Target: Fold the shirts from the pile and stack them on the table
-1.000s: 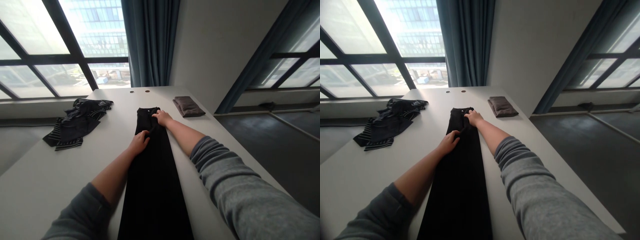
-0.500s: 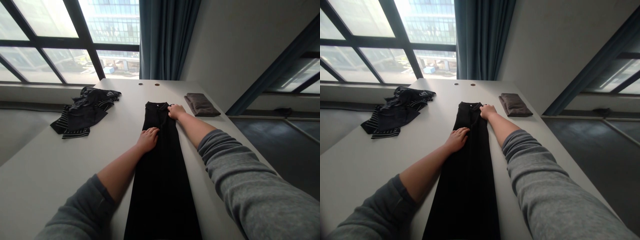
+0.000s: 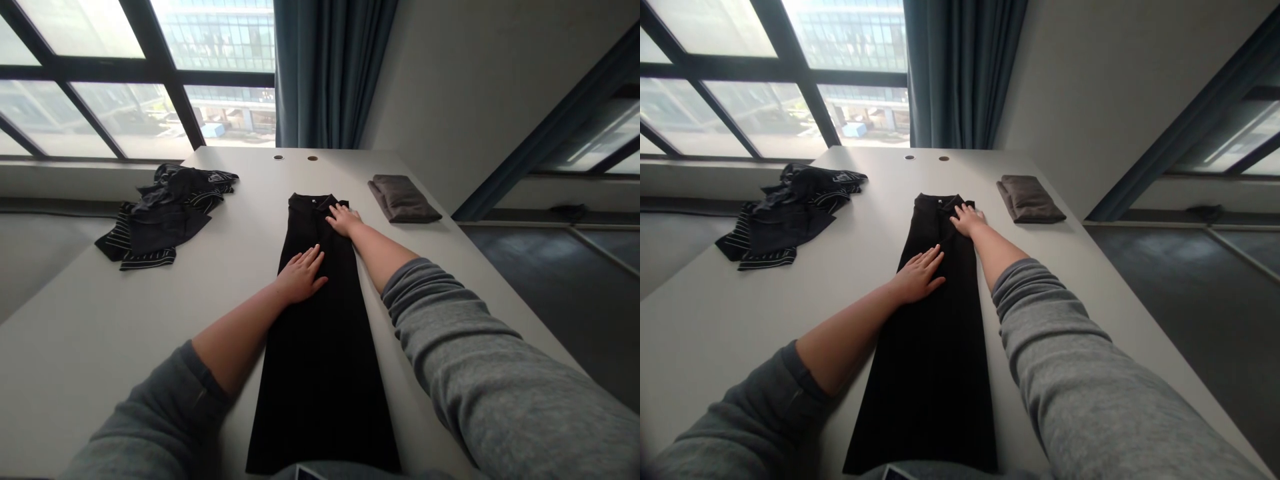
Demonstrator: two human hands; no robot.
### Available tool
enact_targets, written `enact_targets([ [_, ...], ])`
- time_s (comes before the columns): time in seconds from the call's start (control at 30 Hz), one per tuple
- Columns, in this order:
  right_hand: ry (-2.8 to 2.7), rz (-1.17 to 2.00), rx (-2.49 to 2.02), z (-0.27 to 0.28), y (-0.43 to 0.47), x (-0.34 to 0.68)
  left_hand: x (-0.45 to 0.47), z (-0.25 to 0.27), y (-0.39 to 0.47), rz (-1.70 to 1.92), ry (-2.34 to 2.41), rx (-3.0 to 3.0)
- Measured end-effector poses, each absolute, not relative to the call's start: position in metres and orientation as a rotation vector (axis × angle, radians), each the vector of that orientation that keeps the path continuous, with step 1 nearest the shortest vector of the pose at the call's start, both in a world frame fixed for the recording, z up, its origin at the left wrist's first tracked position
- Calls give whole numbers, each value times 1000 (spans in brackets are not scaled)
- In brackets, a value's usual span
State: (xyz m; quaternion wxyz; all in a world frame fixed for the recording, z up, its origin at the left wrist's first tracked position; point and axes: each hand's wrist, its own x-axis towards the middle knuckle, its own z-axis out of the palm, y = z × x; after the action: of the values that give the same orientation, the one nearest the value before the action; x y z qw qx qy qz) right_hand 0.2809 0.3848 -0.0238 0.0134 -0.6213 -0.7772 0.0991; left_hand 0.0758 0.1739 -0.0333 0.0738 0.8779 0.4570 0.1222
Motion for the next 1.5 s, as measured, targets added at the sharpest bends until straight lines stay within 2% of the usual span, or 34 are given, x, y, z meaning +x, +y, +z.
enact_targets([
  [0.1,-2405,282,-1950,-25,386,282,74,-35,175,372,1365,2645],
  [0.23,-2343,65,-1858,-16,372,281,74,-31,174,356,1356,2631],
  [0.4,-2323,-40,-1569,-5,299,295,70,-28,177,382,1392,2580],
  [0.6,-2468,207,-1153,-3,149,345,55,-22,158,345,1416,2527],
  [0.8,-2589,557,-908,-3,43,368,24,-18,80,329,1336,2555],
  [1.03,-2611,611,-843,1,3,363,-10,-8,6,272,1299,2562],
  [1.23,-2573,696,-609,7,-35,371,-35,3,-46,404,1211,2479],
  [1.5,-2584,817,-736,22,-57,377,-53,12,-81,383,1095,2337],
])
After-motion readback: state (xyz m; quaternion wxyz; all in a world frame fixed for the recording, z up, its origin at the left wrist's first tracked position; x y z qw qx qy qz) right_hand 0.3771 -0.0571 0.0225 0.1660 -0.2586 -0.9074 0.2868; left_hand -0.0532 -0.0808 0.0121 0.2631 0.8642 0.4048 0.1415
